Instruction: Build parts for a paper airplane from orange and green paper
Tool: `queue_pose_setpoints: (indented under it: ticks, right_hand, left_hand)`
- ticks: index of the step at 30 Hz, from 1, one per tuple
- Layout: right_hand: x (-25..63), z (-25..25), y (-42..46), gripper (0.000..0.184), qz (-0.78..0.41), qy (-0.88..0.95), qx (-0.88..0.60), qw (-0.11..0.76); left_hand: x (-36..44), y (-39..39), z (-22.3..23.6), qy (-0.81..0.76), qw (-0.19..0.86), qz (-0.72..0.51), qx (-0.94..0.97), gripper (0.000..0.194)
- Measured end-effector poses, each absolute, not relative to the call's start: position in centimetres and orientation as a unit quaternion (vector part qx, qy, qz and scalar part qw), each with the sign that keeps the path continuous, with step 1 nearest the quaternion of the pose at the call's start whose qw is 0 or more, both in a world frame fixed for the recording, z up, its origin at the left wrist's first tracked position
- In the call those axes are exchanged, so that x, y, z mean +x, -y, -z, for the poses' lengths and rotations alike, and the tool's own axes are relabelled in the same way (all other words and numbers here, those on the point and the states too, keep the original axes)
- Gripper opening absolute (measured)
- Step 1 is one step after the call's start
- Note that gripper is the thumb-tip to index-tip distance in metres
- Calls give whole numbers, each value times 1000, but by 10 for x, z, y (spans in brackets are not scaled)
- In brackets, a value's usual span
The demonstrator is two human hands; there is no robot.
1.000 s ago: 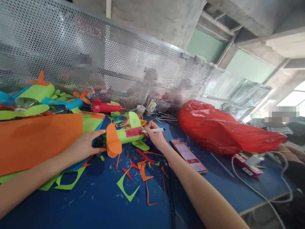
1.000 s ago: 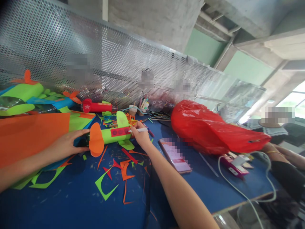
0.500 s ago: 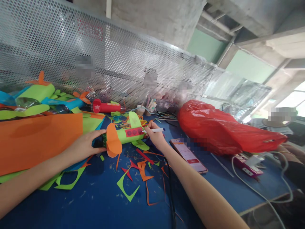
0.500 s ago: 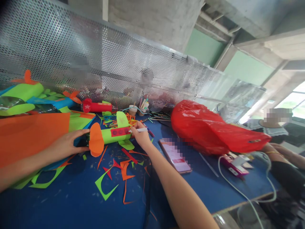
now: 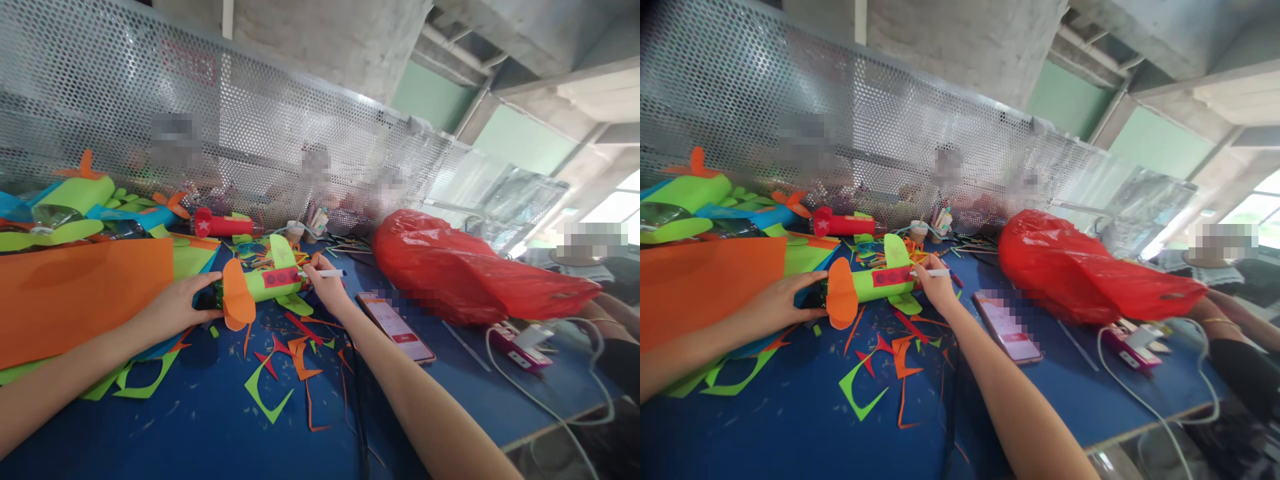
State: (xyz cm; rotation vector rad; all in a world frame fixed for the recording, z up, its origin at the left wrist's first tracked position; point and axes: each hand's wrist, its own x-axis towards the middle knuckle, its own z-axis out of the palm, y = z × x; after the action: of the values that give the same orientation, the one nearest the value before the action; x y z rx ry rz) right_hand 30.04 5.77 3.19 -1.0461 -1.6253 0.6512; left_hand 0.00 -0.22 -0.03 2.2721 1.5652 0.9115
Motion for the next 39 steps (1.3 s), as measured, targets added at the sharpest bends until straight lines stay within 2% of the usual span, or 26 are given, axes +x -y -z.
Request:
queue_pose_setpoints:
  ticks: [39]
  right_hand:
    - [302,-30,-60,19,-271,678,-435,527]
  left_hand:
    - [1,3,-3,-536,116,-315,775,64]
